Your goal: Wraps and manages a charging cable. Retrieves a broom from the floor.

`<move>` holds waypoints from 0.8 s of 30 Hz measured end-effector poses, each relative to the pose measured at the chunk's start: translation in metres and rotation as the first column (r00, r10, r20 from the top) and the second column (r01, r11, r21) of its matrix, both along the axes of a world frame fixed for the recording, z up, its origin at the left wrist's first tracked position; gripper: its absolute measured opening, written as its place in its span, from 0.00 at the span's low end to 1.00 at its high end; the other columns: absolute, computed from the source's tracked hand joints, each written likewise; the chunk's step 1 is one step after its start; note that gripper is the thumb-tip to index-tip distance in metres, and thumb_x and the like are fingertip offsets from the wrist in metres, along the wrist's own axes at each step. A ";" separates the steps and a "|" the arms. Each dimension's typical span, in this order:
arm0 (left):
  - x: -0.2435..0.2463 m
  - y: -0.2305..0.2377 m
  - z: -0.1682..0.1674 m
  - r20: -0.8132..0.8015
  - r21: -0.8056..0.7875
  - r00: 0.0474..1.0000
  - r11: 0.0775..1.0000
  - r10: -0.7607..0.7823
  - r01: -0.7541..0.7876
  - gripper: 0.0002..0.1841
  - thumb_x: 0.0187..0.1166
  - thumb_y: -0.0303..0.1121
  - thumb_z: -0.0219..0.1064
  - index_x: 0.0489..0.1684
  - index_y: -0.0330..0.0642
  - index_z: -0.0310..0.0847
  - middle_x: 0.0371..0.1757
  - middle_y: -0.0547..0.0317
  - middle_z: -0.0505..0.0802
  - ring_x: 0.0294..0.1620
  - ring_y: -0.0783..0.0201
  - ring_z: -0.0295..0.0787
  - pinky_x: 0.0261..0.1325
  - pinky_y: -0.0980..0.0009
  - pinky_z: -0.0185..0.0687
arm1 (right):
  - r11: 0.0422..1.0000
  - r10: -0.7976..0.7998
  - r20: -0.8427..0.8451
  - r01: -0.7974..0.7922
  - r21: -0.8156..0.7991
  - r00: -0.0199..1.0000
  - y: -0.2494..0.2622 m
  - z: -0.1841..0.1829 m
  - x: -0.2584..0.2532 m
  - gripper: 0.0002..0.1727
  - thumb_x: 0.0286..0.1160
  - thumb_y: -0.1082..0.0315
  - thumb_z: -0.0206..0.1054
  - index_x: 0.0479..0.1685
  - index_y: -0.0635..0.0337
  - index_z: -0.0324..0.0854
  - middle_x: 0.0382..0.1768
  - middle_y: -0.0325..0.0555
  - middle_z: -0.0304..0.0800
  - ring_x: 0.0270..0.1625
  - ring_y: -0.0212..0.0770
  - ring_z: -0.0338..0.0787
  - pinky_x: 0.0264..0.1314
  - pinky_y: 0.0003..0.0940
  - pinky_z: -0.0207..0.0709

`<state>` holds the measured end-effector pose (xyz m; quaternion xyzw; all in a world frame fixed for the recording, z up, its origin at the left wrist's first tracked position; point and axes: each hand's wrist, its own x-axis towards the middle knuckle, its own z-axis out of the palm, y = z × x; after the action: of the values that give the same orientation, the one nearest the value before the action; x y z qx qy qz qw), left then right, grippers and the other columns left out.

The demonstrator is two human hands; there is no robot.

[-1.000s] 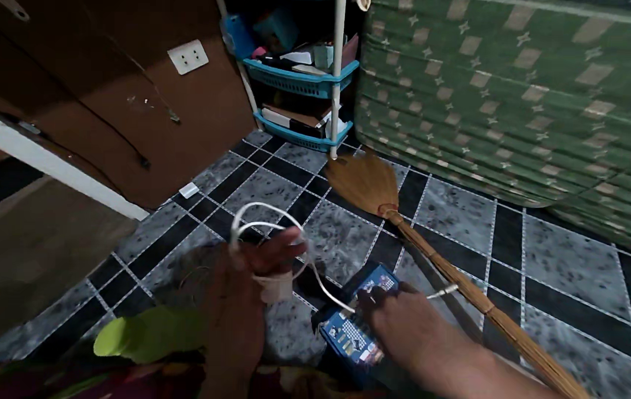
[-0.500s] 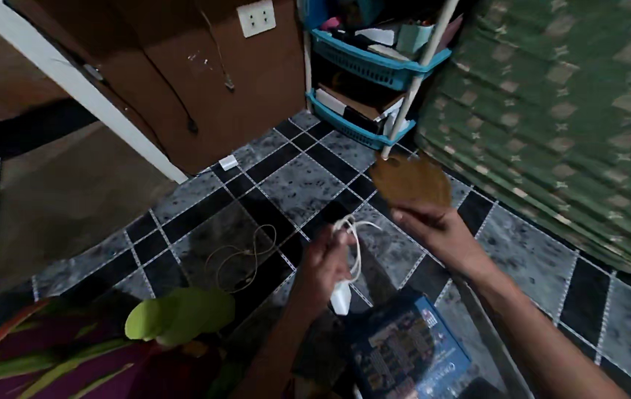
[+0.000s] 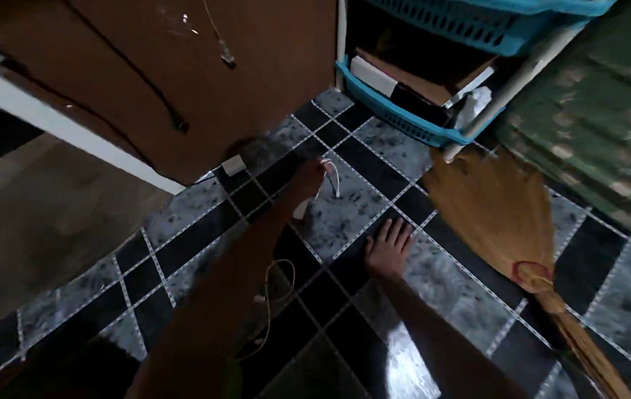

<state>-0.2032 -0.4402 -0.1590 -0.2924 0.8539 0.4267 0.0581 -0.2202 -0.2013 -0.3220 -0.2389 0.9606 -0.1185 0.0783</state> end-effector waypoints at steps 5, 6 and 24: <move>-0.012 -0.071 -0.018 0.056 0.199 0.997 0.978 0.056 -0.066 0.19 0.95 0.41 0.48 0.69 0.40 0.76 0.33 0.60 0.78 0.24 0.71 0.70 0.27 0.75 0.70 | 0.998 -0.017 -0.087 0.021 0.055 0.996 0.003 -0.008 0.005 0.42 0.88 0.47 0.46 0.93 0.68 0.48 0.92 0.72 0.39 0.94 0.70 0.41 0.91 0.70 0.38; -0.013 -0.088 -0.029 0.056 0.218 0.996 0.973 0.066 -0.077 0.19 0.95 0.42 0.48 0.70 0.41 0.76 0.30 0.62 0.78 0.22 0.72 0.70 0.25 0.76 0.71 | 0.998 -0.022 -0.088 0.027 0.061 0.996 0.004 -0.008 0.005 0.42 0.87 0.47 0.47 0.93 0.67 0.49 0.93 0.72 0.40 0.94 0.70 0.41 0.91 0.70 0.37; -0.050 -0.152 -0.079 -0.109 -0.405 0.876 0.784 0.470 -0.471 0.37 0.81 0.29 0.65 0.88 0.24 0.51 0.84 0.12 0.58 0.86 0.21 0.55 0.85 0.36 0.56 | 0.996 -0.024 -0.168 0.037 0.078 0.985 0.005 -0.017 0.009 0.44 0.80 0.42 0.46 0.90 0.65 0.59 0.90 0.71 0.51 0.92 0.72 0.50 0.89 0.71 0.42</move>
<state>-0.2529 -0.5918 -0.2380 -0.5006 0.8253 0.2346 -0.1150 -0.2110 -0.1958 -0.3390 -0.2299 0.9713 -0.0604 0.0051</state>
